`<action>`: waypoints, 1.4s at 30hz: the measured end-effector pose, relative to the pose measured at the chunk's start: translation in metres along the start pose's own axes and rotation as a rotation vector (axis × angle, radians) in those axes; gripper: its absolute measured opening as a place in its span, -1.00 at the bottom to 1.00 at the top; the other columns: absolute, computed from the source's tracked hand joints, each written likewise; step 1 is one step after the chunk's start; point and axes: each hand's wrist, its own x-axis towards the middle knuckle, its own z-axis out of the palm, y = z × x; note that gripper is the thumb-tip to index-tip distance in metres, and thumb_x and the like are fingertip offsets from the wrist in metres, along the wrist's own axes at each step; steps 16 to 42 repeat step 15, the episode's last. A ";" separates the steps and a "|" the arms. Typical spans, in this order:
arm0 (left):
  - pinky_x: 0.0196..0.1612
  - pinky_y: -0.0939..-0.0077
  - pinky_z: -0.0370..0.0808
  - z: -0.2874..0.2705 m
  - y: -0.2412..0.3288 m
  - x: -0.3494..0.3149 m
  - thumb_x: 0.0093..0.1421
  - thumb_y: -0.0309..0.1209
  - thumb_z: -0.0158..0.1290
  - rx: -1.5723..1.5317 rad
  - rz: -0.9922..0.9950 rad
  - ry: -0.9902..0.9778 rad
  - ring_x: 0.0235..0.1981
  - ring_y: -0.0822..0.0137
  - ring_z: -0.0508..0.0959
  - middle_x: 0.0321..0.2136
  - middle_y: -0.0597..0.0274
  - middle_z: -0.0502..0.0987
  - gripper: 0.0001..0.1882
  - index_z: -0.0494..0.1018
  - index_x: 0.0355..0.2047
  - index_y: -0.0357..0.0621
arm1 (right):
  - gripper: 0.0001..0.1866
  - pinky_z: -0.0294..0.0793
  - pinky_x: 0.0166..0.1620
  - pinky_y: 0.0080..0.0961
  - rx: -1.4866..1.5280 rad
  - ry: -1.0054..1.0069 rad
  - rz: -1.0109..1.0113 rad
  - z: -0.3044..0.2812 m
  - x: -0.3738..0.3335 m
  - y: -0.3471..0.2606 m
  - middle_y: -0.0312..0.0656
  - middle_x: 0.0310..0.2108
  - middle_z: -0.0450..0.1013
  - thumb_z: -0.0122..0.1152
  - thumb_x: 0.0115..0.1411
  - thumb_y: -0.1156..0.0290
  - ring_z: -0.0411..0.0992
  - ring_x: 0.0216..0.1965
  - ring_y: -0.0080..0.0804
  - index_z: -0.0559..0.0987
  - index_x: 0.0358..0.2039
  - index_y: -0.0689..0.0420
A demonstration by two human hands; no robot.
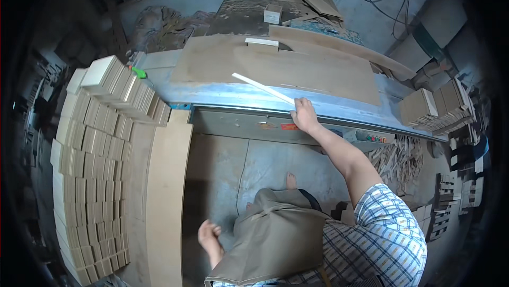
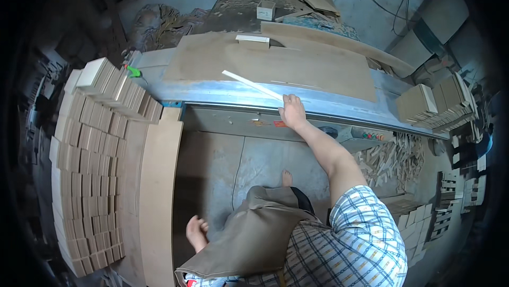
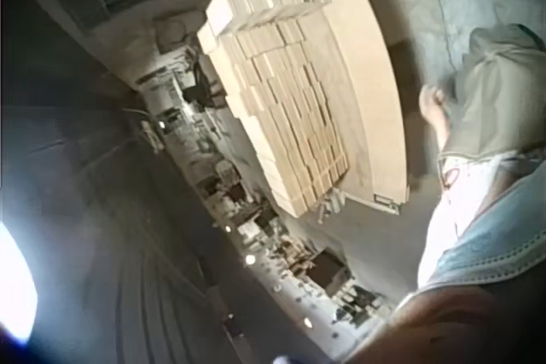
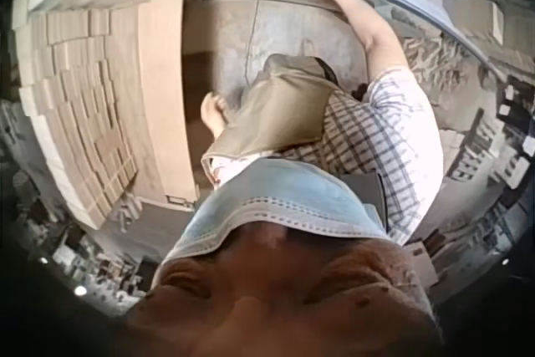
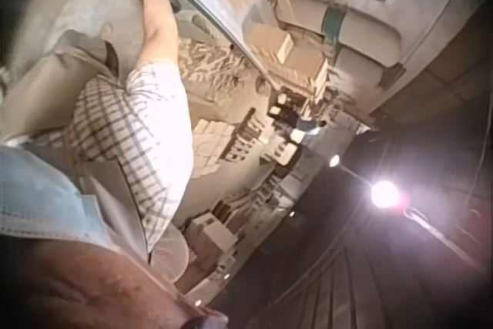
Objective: The person repeatedly places stacks of wooden blocks onto a table saw, feeds them past the saw blade by hand and with a push stick to cut them, and stacks the cut wooden pieces onto an adjacent table.
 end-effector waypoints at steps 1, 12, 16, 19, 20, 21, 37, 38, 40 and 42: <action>-0.31 0.56 0.55 0.030 0.001 -0.004 0.40 -0.50 0.03 0.088 -0.028 -0.126 -0.42 0.38 0.58 -0.33 0.12 0.59 -0.70 0.44 0.09 -0.39 | -0.50 0.45 0.14 -0.05 -0.001 -0.044 -0.003 0.002 0.010 0.007 0.06 0.02 0.44 0.27 0.21 0.28 0.39 0.11 0.05 0.49 0.11 0.24; -0.22 0.51 0.57 0.061 -0.059 -0.013 0.38 -0.39 0.11 0.609 -0.076 -0.149 -0.28 0.39 0.65 -0.25 0.24 0.62 -0.64 0.46 0.11 -0.31 | -0.68 0.45 0.19 -0.13 0.042 -0.369 -0.134 0.030 0.059 0.021 0.04 0.03 0.48 0.05 0.26 0.40 0.45 0.11 -0.02 0.56 -0.04 0.26; -0.17 0.47 0.59 0.053 -0.071 -0.023 0.37 -0.36 0.12 0.641 -0.211 -0.110 -0.21 0.35 0.68 -0.22 0.12 0.64 -0.59 0.45 0.13 -0.36 | -0.66 0.46 0.17 -0.04 0.390 -0.398 0.117 0.047 0.085 0.014 0.23 -0.01 0.49 -0.02 0.35 0.33 0.48 0.08 0.13 0.54 -0.08 0.34; -0.17 0.47 0.59 0.053 -0.071 -0.023 0.37 -0.36 0.12 0.641 -0.211 -0.110 -0.21 0.35 0.68 -0.22 0.12 0.64 -0.59 0.45 0.13 -0.36 | -0.66 0.46 0.17 -0.04 0.390 -0.398 0.117 0.047 0.085 0.014 0.23 -0.01 0.49 -0.02 0.35 0.33 0.48 0.08 0.13 0.54 -0.08 0.34; -0.17 0.47 0.59 0.053 -0.071 -0.023 0.37 -0.36 0.12 0.641 -0.211 -0.110 -0.21 0.35 0.68 -0.22 0.12 0.64 -0.59 0.45 0.13 -0.36 | -0.66 0.46 0.17 -0.04 0.390 -0.398 0.117 0.047 0.085 0.014 0.23 -0.01 0.49 -0.02 0.35 0.33 0.48 0.08 0.13 0.54 -0.08 0.34; -0.17 0.47 0.59 0.053 -0.071 -0.023 0.37 -0.36 0.12 0.641 -0.211 -0.110 -0.21 0.35 0.68 -0.22 0.12 0.64 -0.59 0.45 0.13 -0.36 | -0.66 0.46 0.17 -0.04 0.390 -0.398 0.117 0.047 0.085 0.014 0.23 -0.01 0.49 -0.02 0.35 0.33 0.48 0.08 0.13 0.54 -0.08 0.34; -0.17 0.47 0.59 0.053 -0.071 -0.023 0.37 -0.36 0.12 0.641 -0.211 -0.110 -0.21 0.35 0.68 -0.22 0.12 0.64 -0.59 0.45 0.13 -0.36 | -0.66 0.46 0.17 -0.04 0.390 -0.398 0.117 0.047 0.085 0.014 0.23 -0.01 0.49 -0.02 0.35 0.33 0.48 0.08 0.13 0.54 -0.08 0.34; -0.17 0.47 0.59 0.053 -0.071 -0.023 0.37 -0.36 0.12 0.641 -0.211 -0.110 -0.21 0.35 0.68 -0.22 0.12 0.64 -0.59 0.45 0.13 -0.36 | -0.66 0.46 0.17 -0.04 0.390 -0.398 0.117 0.047 0.085 0.014 0.23 -0.01 0.49 -0.02 0.35 0.33 0.48 0.08 0.13 0.54 -0.08 0.34; -0.17 0.47 0.59 0.053 -0.071 -0.023 0.37 -0.36 0.12 0.641 -0.211 -0.110 -0.21 0.35 0.68 -0.22 0.12 0.64 -0.59 0.45 0.13 -0.36 | -0.66 0.46 0.17 -0.04 0.390 -0.398 0.117 0.047 0.085 0.014 0.23 -0.01 0.49 -0.02 0.35 0.33 0.48 0.08 0.13 0.54 -0.08 0.34; -0.17 0.47 0.59 0.053 -0.071 -0.023 0.37 -0.36 0.12 0.641 -0.211 -0.110 -0.21 0.35 0.68 -0.22 0.12 0.64 -0.59 0.45 0.13 -0.36 | -0.66 0.46 0.17 -0.04 0.390 -0.398 0.117 0.047 0.085 0.014 0.23 -0.01 0.49 -0.02 0.35 0.33 0.48 0.08 0.13 0.54 -0.08 0.34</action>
